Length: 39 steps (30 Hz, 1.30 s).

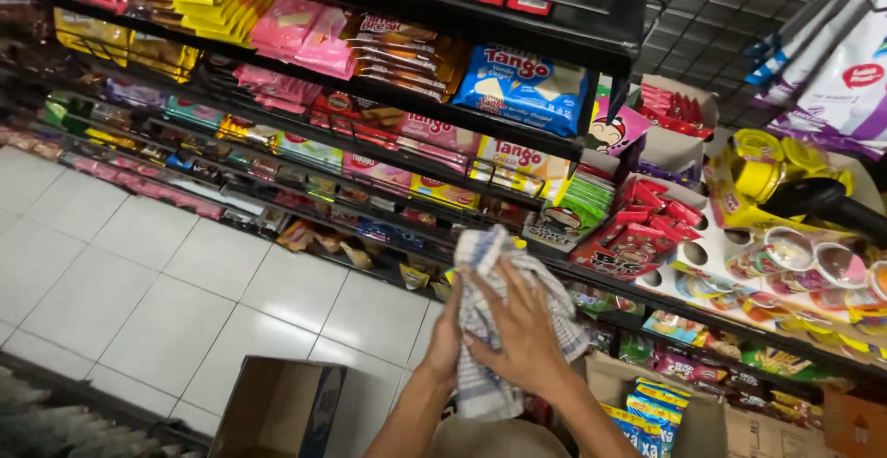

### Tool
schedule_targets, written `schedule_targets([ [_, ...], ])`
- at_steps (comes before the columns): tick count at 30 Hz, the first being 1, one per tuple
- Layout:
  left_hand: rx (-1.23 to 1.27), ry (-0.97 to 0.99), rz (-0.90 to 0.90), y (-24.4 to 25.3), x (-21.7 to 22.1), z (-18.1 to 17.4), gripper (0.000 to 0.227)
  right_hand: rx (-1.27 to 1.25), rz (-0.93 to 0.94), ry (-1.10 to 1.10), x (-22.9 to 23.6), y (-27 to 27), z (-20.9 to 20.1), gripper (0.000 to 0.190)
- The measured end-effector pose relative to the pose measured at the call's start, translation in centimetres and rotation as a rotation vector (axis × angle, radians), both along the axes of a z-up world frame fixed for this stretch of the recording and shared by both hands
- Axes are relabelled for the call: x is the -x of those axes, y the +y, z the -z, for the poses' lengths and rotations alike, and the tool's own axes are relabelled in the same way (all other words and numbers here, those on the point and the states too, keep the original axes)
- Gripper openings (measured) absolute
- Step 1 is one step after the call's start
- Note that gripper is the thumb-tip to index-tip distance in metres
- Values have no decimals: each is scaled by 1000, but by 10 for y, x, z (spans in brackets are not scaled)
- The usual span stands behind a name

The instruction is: The recorder wipes individual snack packets with a cloth, scans them using a handheld barcode scanner, and organizes them into a cardboard box.

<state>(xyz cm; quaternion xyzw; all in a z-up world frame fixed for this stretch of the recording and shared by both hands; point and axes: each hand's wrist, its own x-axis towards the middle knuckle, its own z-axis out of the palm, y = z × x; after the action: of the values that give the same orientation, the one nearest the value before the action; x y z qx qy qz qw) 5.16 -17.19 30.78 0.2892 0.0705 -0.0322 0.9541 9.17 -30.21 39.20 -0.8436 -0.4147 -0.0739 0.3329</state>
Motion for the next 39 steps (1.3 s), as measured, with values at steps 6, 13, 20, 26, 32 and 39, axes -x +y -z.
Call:
schedule_targets([
  [6, 17, -150, -63, -1, 1, -63, 67, -51, -144, -87, -4, -31, 80, 76],
  [13, -251, -23, -24, -17, -12, 9, 65, -281, 17, -99, -25, -31, 60, 74],
  [20, 87, 81, -45, -3, -24, -36, 69, -28, 3, -144, -5, -37, 52, 82],
  [26, 238, -104, -173, 14, -28, -51, 64, -254, -66, -281, -6, -84, 131, 54],
  [32, 160, 14, -303, -10, -21, -58, 65, -90, -39, -229, 20, -50, 94, 74],
  [39, -58, -53, -212, -24, -7, -54, 69, -170, 67, 45, -22, -21, 37, 77],
])
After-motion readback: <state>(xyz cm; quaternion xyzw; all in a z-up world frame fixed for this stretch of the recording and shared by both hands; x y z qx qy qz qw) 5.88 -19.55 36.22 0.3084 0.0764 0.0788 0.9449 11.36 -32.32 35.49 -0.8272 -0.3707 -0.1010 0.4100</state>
